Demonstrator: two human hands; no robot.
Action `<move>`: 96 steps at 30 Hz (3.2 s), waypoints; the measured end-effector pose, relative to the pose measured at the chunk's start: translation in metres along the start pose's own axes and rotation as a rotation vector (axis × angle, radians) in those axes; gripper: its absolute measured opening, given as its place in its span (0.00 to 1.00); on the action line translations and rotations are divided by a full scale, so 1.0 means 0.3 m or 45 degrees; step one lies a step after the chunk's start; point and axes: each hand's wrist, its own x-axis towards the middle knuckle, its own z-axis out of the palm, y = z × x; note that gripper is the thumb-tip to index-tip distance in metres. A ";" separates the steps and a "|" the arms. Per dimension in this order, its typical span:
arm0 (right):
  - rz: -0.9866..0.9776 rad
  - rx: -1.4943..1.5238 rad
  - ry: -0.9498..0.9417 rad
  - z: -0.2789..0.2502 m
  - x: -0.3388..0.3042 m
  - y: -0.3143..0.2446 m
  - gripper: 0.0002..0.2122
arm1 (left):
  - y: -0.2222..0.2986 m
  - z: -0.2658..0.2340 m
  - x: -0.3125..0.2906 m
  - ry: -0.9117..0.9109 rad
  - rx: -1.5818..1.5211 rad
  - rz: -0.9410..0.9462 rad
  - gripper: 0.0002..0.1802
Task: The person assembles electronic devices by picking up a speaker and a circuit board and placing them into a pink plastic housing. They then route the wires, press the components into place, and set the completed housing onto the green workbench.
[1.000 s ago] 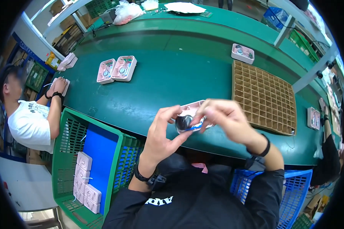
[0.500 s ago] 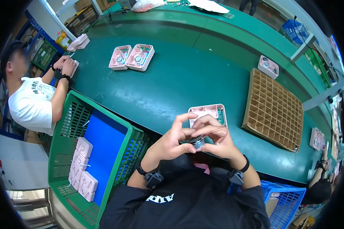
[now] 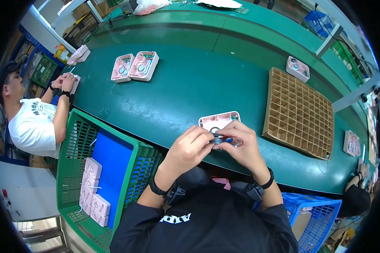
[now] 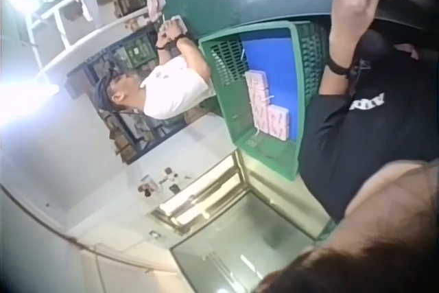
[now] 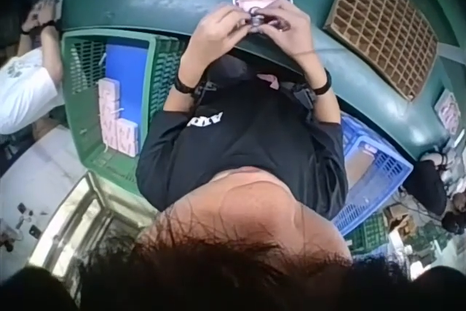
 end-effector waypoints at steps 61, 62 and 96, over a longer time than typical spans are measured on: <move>-0.355 -0.557 -0.721 -0.228 0.157 0.053 0.08 | -0.110 0.106 0.097 -0.784 0.406 0.182 0.22; -0.339 -0.506 -0.712 -0.230 0.157 0.062 0.08 | -0.106 0.108 0.095 -0.802 0.434 0.186 0.22; -0.451 -0.521 -0.850 -0.189 0.205 0.003 0.05 | -0.182 0.121 0.038 -0.664 0.238 0.181 0.29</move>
